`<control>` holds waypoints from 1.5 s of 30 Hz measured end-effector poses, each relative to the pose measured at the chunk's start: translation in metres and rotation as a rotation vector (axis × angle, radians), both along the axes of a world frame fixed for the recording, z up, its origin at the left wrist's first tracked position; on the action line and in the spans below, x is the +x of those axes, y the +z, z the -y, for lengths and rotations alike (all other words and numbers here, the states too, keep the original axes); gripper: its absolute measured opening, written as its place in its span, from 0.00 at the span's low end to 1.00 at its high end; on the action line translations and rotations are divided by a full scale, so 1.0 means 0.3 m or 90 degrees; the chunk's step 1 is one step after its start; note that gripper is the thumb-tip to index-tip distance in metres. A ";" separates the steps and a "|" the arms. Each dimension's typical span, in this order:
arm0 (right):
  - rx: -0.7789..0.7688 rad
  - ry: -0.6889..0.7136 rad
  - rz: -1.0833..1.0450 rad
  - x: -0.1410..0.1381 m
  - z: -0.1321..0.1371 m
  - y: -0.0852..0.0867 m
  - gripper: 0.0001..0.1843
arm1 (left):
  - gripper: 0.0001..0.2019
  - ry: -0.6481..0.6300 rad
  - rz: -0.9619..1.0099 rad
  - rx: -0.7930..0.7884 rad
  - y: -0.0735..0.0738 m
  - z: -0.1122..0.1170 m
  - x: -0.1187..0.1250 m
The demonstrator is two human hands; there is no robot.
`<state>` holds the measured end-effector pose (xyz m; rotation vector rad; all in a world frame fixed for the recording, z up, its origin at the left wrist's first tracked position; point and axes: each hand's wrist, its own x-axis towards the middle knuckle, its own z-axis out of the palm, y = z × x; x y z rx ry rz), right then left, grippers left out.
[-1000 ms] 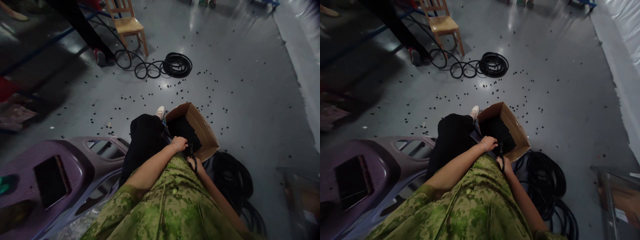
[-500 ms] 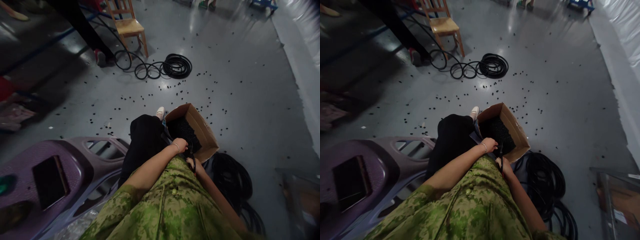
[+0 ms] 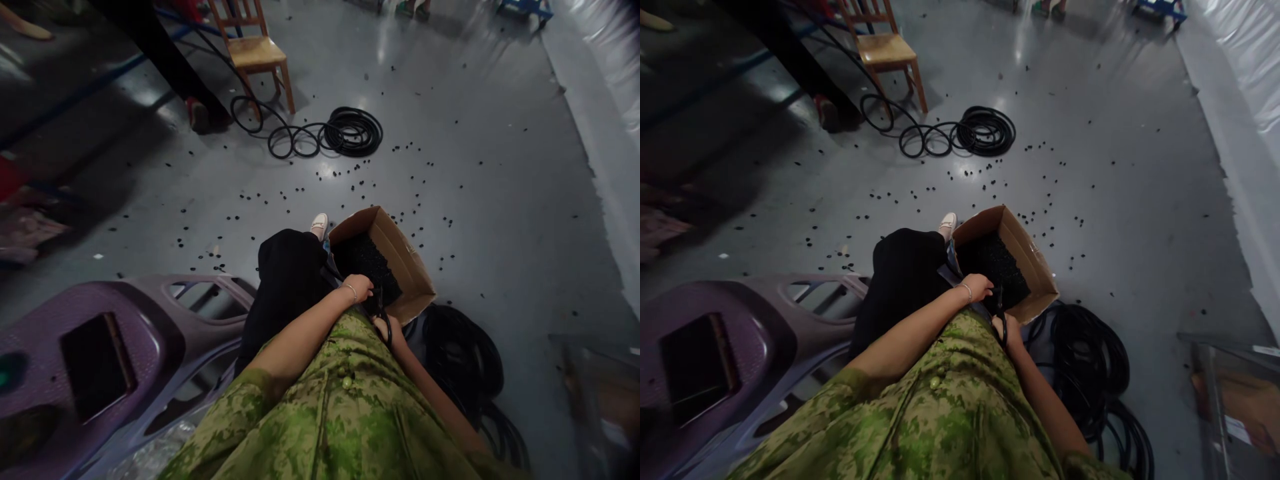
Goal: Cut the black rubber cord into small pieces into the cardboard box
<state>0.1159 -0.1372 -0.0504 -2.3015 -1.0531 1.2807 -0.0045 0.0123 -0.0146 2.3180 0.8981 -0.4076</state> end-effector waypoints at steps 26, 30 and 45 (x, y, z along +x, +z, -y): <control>0.028 0.165 0.204 -0.006 0.021 -0.091 0.13 | 0.15 0.073 -0.002 0.007 0.030 -0.003 -0.012; 0.036 0.121 0.108 0.011 0.026 -0.074 0.15 | 0.15 0.075 -0.005 -0.007 0.025 -0.002 -0.011; -0.016 0.040 -0.082 0.017 -0.005 0.023 0.15 | 0.11 -0.031 -0.003 -0.008 0.012 0.007 -0.001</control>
